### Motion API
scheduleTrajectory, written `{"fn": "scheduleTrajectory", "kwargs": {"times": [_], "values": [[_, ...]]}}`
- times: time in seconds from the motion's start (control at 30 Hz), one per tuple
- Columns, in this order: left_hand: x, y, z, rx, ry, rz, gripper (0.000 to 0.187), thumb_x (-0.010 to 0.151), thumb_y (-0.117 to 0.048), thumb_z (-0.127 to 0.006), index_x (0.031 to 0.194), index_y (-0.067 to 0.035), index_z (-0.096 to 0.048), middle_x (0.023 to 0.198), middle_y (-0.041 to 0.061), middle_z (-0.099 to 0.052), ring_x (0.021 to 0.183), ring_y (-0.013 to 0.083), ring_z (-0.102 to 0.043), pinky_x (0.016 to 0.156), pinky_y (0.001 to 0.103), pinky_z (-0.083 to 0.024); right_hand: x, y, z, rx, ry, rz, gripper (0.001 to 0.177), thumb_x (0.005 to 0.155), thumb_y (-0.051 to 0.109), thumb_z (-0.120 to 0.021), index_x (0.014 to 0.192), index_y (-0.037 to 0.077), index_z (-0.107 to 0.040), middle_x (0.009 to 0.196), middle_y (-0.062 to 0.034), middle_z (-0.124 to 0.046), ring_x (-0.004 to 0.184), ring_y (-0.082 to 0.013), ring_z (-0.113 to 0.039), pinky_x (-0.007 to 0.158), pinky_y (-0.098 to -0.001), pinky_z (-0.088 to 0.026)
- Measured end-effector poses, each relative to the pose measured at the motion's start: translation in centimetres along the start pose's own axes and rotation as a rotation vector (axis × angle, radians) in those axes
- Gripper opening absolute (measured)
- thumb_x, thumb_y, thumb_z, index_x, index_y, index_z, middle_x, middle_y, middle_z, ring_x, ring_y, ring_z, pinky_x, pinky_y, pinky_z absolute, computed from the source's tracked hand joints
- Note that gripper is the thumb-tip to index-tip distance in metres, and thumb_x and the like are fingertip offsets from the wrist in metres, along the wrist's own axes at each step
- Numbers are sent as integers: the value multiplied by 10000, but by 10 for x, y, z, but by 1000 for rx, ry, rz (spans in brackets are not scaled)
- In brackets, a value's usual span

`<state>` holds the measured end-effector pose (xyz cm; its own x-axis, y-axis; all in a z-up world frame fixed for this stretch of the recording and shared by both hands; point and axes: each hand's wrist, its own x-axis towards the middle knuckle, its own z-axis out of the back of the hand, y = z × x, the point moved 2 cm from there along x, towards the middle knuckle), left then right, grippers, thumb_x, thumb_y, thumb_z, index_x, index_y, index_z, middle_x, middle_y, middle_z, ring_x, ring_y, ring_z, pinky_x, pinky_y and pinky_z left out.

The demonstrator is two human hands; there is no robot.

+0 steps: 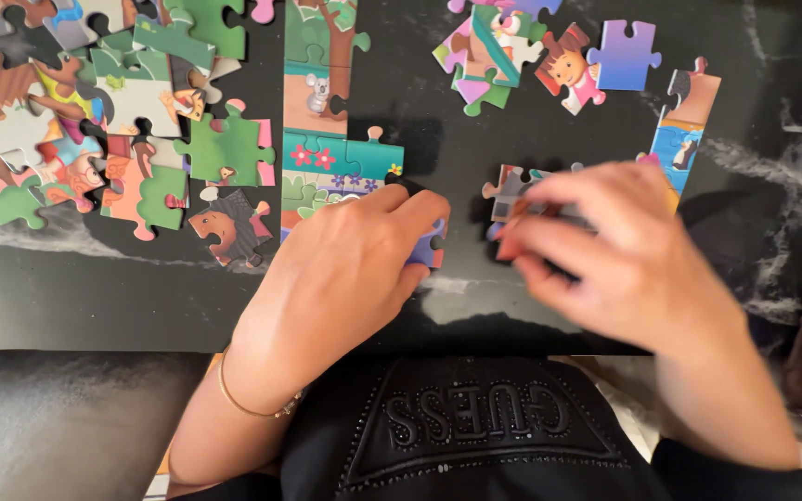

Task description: Assembling a jigsaw puzzle on a table.

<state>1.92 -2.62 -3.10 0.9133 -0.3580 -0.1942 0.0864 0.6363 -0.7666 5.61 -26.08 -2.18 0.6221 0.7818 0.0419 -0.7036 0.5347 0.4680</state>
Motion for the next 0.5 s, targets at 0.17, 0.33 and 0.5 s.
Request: {"fn": "scheduleTrajectory", "kwargs": {"times": [0.17,0.33,0.5], "values": [[-1,5,-1,-50,8,-6,275,792,-77,-747,1015,-62,-587,827,131,-641,707,392,-653,561,493,-483,16,31,-20,0,57,41,242,745,113,-853,967,88,-759,1103,-42,-669,1021,-253,-634,905,-419,-426],[-2,9,-2,-61,-5,0,228,798,-39,-713,985,-61,-584,830,129,-638,695,387,-653,550,491,-484,19,33,-25,-45,76,-8,273,739,115,-844,997,65,-769,1106,-48,-668,1074,-249,-629,897,-417,-417],[-1,9,-4,-26,-16,-22,192,818,-39,-704,967,-58,-586,817,124,-634,670,367,-658,527,470,-490,19,35,-24,-84,136,-18,234,770,156,-832,985,84,-776,1109,-47,-673,1075,-249,-614,911,-438,-392]]}}
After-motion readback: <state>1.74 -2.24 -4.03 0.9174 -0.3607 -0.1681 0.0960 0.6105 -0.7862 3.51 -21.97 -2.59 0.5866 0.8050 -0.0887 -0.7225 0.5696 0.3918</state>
